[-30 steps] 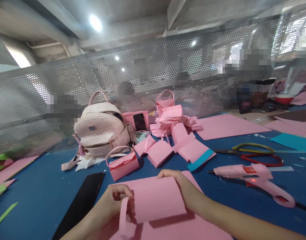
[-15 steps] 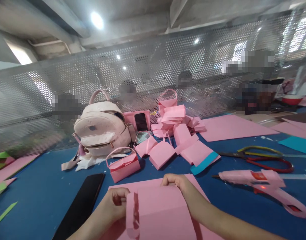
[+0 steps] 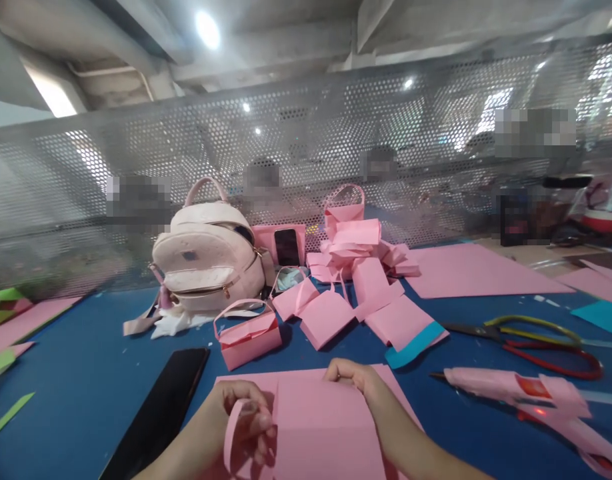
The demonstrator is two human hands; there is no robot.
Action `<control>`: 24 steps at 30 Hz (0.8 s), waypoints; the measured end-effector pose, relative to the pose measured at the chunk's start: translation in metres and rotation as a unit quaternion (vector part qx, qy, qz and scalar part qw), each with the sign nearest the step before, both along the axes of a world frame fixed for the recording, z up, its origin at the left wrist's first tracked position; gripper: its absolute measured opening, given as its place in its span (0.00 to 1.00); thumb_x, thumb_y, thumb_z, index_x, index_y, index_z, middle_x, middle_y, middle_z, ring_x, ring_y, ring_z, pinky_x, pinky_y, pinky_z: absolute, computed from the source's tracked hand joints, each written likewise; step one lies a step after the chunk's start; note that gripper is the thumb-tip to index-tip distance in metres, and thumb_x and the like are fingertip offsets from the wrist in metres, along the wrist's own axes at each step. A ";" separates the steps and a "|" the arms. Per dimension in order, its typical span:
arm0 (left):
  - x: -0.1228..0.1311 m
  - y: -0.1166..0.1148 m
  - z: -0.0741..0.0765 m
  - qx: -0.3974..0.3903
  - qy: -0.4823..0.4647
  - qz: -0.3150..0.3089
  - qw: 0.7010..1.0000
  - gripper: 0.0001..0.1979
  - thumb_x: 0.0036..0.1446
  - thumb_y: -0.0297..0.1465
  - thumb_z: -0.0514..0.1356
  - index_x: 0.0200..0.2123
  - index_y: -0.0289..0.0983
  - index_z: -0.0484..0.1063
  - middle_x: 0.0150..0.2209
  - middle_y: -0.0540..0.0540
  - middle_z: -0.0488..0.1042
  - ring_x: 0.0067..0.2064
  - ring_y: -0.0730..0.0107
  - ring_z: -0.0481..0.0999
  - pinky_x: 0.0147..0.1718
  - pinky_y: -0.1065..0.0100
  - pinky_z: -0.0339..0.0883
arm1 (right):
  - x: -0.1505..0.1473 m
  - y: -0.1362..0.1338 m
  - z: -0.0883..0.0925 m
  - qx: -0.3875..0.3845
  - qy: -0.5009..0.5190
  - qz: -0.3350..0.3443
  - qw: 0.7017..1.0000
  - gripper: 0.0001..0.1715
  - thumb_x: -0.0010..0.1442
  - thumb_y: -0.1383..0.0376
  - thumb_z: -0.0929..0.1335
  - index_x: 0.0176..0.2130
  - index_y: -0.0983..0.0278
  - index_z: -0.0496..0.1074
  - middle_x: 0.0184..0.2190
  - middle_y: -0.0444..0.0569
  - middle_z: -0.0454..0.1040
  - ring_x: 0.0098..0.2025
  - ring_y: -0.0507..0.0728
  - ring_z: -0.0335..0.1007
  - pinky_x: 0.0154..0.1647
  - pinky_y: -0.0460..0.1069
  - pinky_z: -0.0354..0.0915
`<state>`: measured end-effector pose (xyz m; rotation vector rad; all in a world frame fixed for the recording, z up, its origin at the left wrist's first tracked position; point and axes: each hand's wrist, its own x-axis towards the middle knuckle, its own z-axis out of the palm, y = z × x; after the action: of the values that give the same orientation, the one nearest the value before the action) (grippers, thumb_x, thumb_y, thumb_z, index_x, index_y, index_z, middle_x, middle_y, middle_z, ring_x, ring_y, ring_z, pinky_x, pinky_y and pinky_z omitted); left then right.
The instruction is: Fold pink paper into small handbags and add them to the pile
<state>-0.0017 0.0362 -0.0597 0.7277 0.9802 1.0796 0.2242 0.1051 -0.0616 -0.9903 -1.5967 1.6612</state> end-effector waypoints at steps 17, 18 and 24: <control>0.001 0.003 -0.005 0.002 0.001 0.016 1.000 0.23 0.32 0.41 0.76 0.16 0.32 0.69 0.17 0.43 0.73 0.15 0.70 0.70 0.14 0.72 0.62 | -0.003 0.000 0.006 -0.035 0.034 -0.017 0.999 0.13 0.49 0.58 0.68 0.24 0.63 0.63 0.20 0.39 0.64 0.23 0.50 0.55 0.26 0.45 0.53; 0.000 0.004 -0.006 0.003 0.010 0.012 1.000 0.23 0.34 0.42 0.75 0.17 0.32 0.69 0.17 0.43 0.73 0.15 0.70 0.71 0.14 0.72 0.62 | -0.004 -0.001 0.007 -0.038 0.036 -0.010 0.999 0.13 0.50 0.58 0.68 0.24 0.63 0.63 0.21 0.39 0.65 0.23 0.51 0.56 0.26 0.45 0.54; -0.007 0.007 -0.004 0.010 0.039 -0.011 0.999 0.17 0.41 0.37 0.74 0.21 0.32 0.72 0.19 0.46 0.75 0.18 0.75 0.71 0.18 0.76 0.62 | -0.001 -0.006 0.011 -0.007 0.025 -0.020 0.999 0.13 0.54 0.56 0.68 0.25 0.62 0.69 0.26 0.44 0.72 0.32 0.57 0.67 0.33 0.48 0.63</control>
<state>-0.0091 0.0435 -0.0635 0.7999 1.0262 1.0499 0.2230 0.0991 -0.0504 -0.9745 -1.5249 1.6586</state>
